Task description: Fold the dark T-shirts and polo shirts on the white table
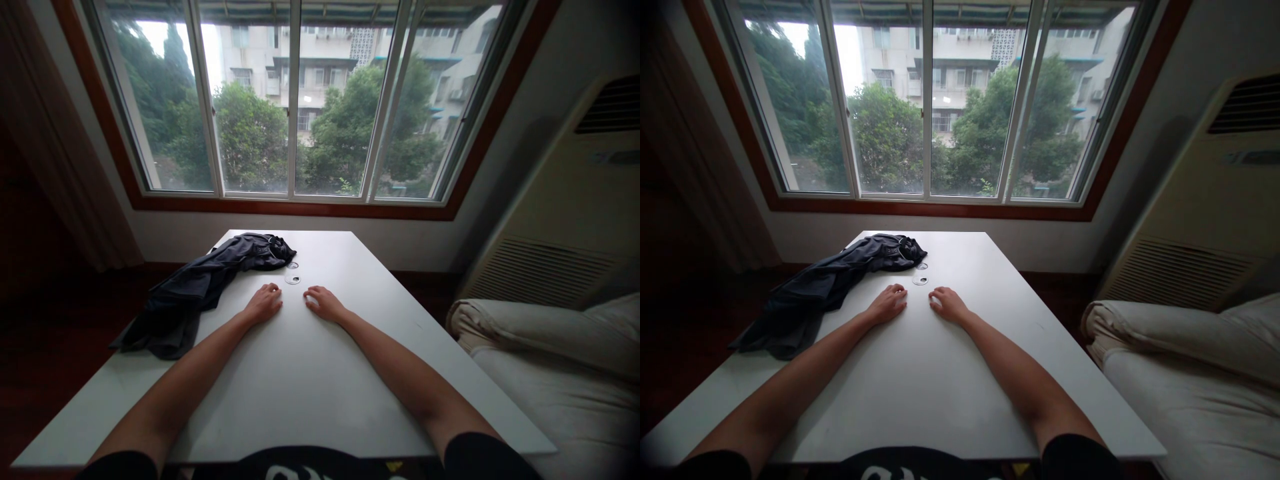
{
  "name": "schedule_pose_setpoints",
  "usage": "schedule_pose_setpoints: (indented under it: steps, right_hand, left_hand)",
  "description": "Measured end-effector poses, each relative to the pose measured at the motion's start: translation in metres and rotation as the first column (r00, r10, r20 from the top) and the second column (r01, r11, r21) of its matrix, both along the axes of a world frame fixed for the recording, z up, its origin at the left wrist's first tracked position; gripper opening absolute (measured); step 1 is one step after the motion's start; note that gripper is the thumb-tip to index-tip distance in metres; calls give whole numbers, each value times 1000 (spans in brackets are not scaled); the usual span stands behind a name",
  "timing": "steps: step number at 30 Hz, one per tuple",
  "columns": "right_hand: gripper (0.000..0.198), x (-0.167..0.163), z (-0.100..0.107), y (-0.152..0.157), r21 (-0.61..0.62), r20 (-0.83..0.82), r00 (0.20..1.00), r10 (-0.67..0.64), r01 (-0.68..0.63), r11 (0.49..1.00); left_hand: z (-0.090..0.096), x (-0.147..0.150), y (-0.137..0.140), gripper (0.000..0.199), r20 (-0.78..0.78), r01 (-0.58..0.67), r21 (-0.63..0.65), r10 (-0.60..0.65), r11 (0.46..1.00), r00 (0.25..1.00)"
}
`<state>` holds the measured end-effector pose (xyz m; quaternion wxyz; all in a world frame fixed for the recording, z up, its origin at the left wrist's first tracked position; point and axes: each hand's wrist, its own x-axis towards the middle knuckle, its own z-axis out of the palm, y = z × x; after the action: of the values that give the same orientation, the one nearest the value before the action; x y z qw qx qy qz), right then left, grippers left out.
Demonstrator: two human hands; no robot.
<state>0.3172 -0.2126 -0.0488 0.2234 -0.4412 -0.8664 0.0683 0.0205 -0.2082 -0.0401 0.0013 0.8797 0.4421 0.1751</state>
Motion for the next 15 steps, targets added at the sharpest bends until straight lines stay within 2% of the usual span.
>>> schedule_pose_setpoints:
  steps: [8, 15]
  right_hand:
    - [34, 0, -1, 1, 3, -14, 1000, -7, 7, 1000]
    - [34, 0, -1, 0, 9, -14, 1000, -9, 9, 1000]
  left_hand:
    - [-4, -1, 2, 42, 37, -15, -11, 16, 1000, 999]
    - [2, -1, 0, 36, 57, 12, -20, -11, 1000, 998]
